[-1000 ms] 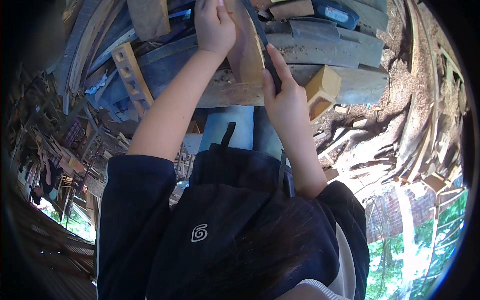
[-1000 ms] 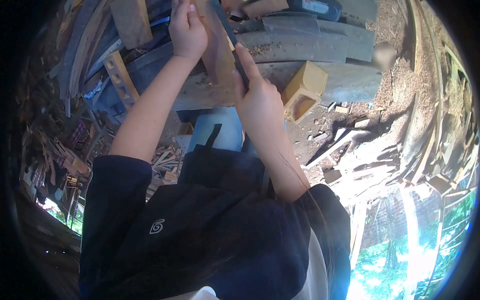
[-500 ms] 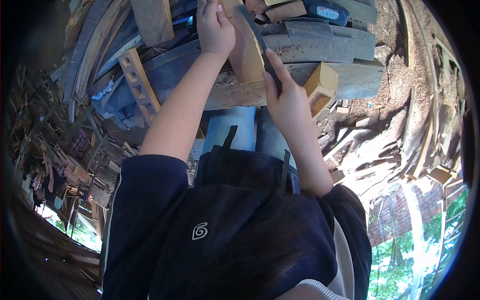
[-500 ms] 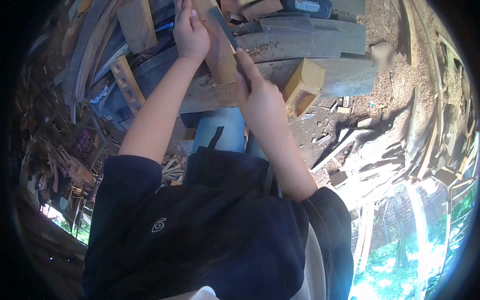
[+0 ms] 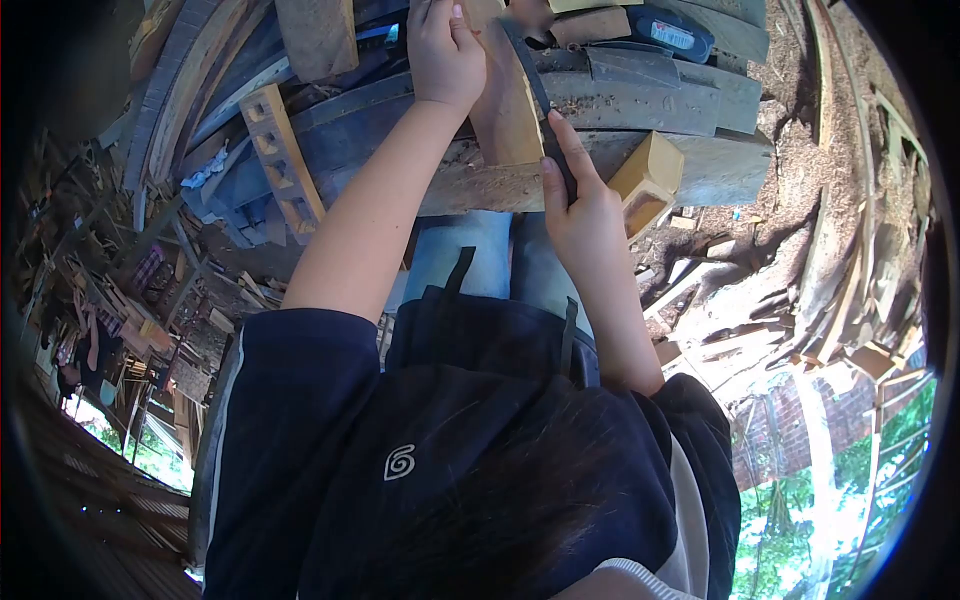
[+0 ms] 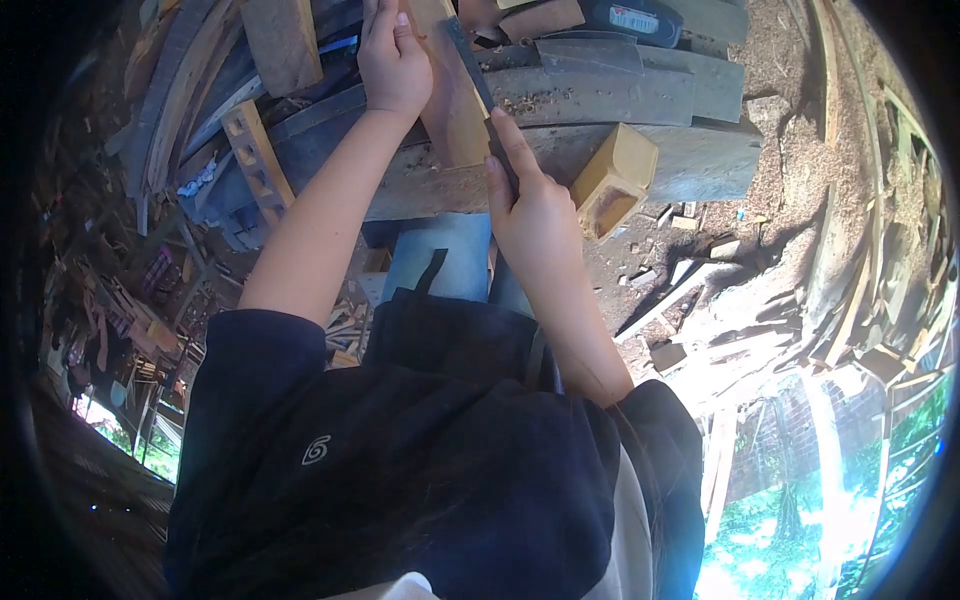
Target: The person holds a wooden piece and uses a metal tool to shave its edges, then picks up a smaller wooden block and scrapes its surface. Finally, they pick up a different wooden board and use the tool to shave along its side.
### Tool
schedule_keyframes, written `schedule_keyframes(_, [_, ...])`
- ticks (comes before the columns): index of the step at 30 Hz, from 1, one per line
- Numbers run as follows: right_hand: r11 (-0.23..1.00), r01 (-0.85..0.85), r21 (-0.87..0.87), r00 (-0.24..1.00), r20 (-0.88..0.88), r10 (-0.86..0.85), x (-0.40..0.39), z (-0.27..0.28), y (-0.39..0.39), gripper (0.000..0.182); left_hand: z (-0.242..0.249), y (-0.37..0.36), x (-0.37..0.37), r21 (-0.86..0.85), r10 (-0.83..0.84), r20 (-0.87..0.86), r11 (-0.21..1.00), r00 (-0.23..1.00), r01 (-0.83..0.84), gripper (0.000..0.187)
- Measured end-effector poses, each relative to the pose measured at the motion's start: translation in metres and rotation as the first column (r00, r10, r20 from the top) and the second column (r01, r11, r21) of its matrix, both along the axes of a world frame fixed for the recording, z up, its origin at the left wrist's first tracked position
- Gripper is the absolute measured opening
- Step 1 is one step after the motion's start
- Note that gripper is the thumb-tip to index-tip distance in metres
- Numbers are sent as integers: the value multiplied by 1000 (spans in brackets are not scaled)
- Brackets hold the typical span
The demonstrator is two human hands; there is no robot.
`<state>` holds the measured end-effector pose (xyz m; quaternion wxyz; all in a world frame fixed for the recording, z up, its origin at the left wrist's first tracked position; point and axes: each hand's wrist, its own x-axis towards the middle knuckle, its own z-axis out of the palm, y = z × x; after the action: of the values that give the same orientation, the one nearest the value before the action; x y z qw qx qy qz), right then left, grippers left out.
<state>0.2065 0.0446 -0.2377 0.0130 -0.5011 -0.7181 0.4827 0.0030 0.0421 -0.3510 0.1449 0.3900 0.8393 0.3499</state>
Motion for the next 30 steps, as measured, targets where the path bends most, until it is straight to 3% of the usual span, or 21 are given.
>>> schedule_keyframes(2, [993, 38, -108, 998, 50, -33, -4, 7, 3, 49, -1, 0, 0, -9, -6, -6, 1000, 1000, 6, 51])
schedule_keyframes(8, [985, 93, -146, 996, 13, -92, -7, -3, 0, 49, -1, -1, -1, -17, 6, 16, 1000, 1000, -6, 50])
schedule_keyframes(21, [992, 90, -91, 996, 0, -91, -10, 0, 1, 47, -5, -3, 2, 59, -9, -29, 998, 1000, 11, 49])
schedule_keyframes(23, [985, 66, -163, 993, 106, -49, -10, 8, 9, 47, -12, -3, 1, 96, -11, -71, 995, 997, 18, 52])
schedule_keyframes(27, [995, 78, -64, 996, 46, -75, -5, -2, 1, 46, -9, -1, 3, 48, -10, -62, 999, 998, 12, 54])
schedule_keyframes(30, [997, 77, -19, 995, 58, -76, -7, -3, -2, 44, -15, 2, -2, 106, -36, -154, 993, 987, 53, 42])
